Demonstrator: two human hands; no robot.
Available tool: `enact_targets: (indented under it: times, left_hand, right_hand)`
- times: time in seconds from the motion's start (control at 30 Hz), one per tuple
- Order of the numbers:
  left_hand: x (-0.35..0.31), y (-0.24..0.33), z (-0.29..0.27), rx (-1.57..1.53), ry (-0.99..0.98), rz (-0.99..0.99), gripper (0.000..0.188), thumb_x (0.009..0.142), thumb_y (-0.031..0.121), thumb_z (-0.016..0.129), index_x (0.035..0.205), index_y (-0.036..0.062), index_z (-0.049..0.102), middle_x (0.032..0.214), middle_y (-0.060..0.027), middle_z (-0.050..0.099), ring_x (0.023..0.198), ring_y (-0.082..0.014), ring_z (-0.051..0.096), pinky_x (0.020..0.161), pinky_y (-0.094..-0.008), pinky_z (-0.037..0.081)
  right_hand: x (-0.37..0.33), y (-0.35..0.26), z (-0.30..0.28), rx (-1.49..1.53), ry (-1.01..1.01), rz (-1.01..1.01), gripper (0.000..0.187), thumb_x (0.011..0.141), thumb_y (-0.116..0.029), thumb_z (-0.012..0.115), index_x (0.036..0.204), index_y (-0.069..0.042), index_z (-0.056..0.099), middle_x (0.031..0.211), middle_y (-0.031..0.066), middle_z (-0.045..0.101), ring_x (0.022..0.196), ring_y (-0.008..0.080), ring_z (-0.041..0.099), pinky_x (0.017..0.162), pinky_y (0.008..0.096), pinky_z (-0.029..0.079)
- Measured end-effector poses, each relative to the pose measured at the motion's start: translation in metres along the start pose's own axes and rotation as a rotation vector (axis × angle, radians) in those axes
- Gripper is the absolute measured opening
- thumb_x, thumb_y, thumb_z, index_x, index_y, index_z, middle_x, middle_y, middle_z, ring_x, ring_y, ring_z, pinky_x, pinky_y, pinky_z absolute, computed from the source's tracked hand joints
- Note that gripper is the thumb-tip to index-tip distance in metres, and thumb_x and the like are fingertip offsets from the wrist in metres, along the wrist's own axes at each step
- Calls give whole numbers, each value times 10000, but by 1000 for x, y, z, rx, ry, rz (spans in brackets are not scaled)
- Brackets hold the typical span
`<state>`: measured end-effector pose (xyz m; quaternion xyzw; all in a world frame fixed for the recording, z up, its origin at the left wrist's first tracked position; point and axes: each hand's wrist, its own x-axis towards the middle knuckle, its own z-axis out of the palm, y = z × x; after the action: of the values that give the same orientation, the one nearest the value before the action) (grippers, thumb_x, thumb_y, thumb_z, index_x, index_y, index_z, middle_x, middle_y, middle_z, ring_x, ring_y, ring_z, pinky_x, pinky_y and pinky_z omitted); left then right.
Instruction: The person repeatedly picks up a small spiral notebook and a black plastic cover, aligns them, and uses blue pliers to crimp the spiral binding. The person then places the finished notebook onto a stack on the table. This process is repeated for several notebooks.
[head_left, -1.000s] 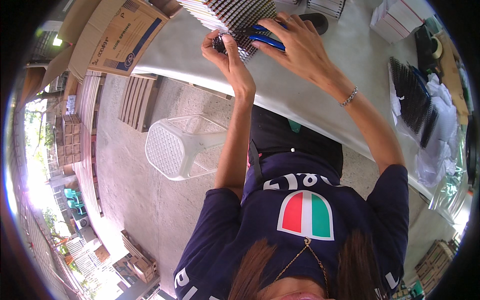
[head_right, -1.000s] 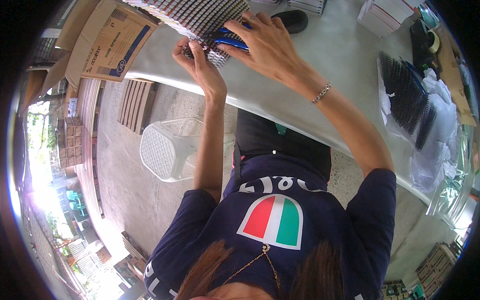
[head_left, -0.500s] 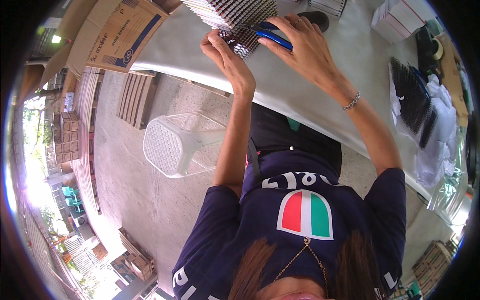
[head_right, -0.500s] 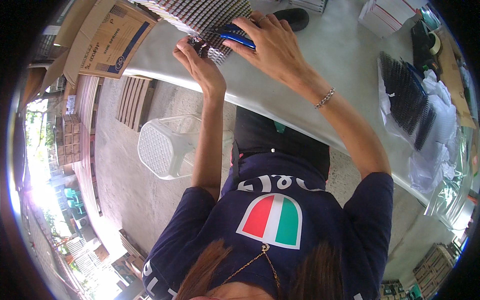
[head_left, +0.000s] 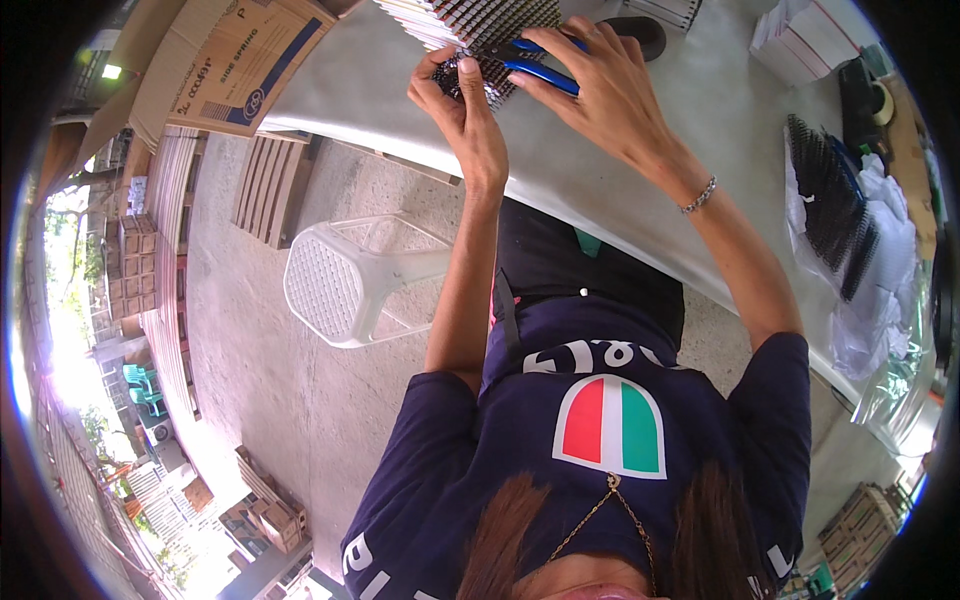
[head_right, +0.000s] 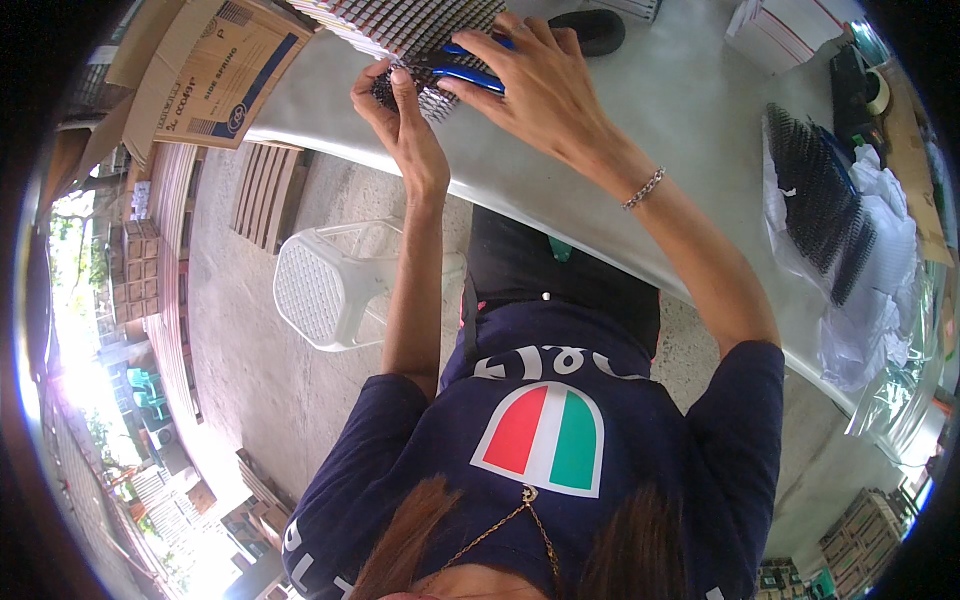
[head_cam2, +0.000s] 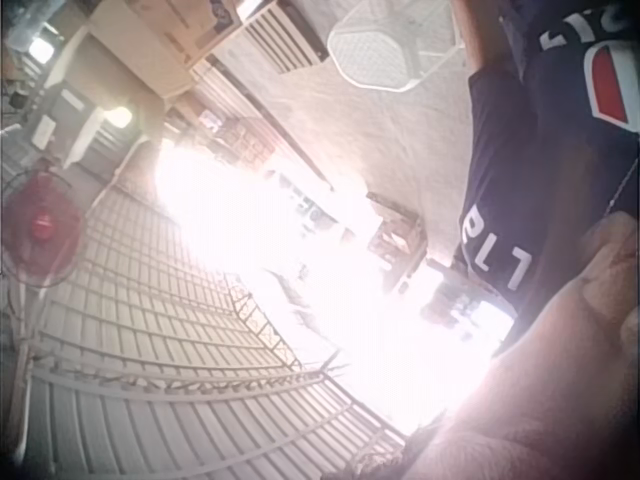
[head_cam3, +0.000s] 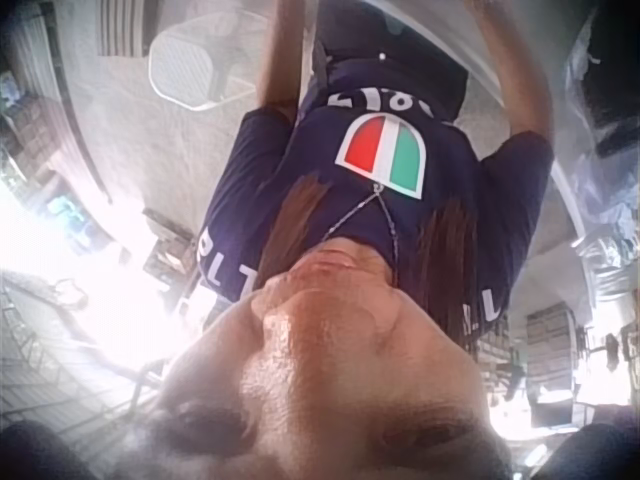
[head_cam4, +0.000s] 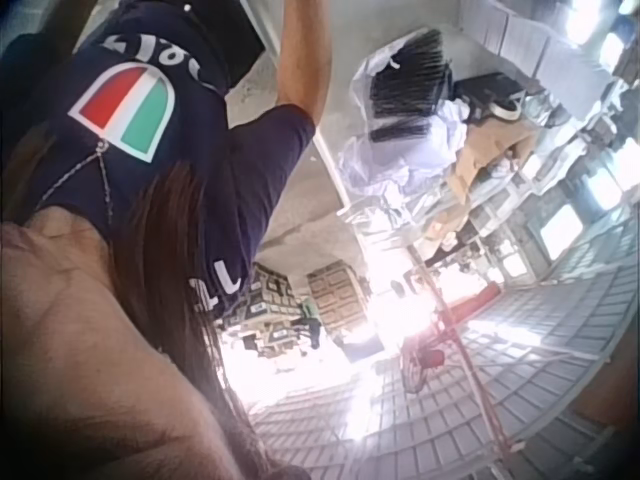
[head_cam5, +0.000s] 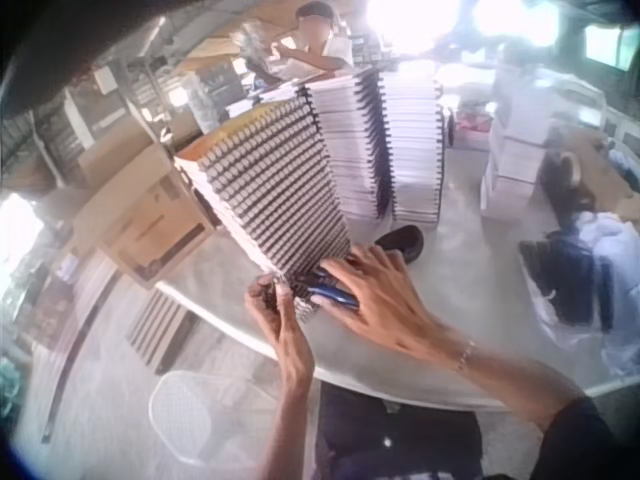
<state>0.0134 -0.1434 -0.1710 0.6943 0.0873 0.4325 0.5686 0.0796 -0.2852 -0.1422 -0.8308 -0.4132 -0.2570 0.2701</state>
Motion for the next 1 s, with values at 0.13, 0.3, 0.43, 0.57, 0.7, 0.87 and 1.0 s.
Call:
enact_targets:
  times: [0.13, 0.3, 0.43, 0.57, 0.7, 0.87, 1.0]
  left_hand:
    - [0, -5, 1, 14, -6, 34, 353, 1081, 334, 478, 1268, 36, 440, 1191, -54, 394, 1096, -129, 418, 999, -314, 348]
    - [2, -10, 1, 33, 17, 64, 337, 1090, 347, 455, 1244, 47, 447, 1134, -48, 432, 1061, -120, 441, 974, -295, 366]
    - [3, -18, -1, -212, 40, -59, 331, 1089, 368, 448, 1257, 84, 426, 1157, -53, 478, 1096, -120, 461, 981, -304, 379]
    - [3, -17, 0, -390, 44, -123, 347, 1067, 338, 513, 1301, 113, 392, 1218, -63, 495, 1128, -125, 475, 987, -315, 395]
    - [-2, -18, -2, -178, -10, -67, 371, 1033, 255, 586, 1317, 101, 403, 1208, -56, 479, 1124, -127, 474, 991, -320, 398]
    - [-5, -17, -3, -126, -16, -67, 343, 1034, 241, 585, 1303, 72, 455, 1210, -54, 403, 1125, -137, 467, 1004, -328, 389]
    - [-6, -14, -3, -82, -5, -80, 332, 1044, 271, 568, 1282, 57, 481, 1206, -56, 378, 1127, -143, 463, 1011, -338, 388]
  right_hand:
    - [3, 4, 6, -5, 120, -99, 440, 906, -484, 690, 1194, -152, 672, 1091, 156, 701, 994, 300, 677, 835, 456, 506]
    - [3, 1, 5, 145, -67, 45, 385, 930, -462, 663, 1095, -114, 673, 839, 141, 720, 709, 313, 709, 610, 434, 566]
    - [-6, 1, -4, 152, -45, 136, 408, 929, -471, 661, 1130, -116, 673, 936, 155, 721, 817, 314, 711, 689, 442, 555]
    - [-11, 9, 3, -8, 83, -4, 465, 916, -492, 671, 1205, -127, 665, 1129, 175, 673, 1032, 325, 644, 830, 476, 475]
    - [-10, 10, 14, 25, 21, 6, 494, 906, -508, 678, 1238, -142, 661, 1179, 178, 651, 1085, 325, 608, 853, 484, 438]
    - [-6, 5, 14, -6, 14, -2, 462, 922, -458, 679, 1276, -164, 630, 1157, 109, 646, 1067, 288, 607, 876, 451, 439]
    - [-8, 6, 15, -22, 30, -15, 456, 923, -458, 678, 1271, -167, 632, 1151, 101, 646, 1057, 278, 606, 873, 446, 436]
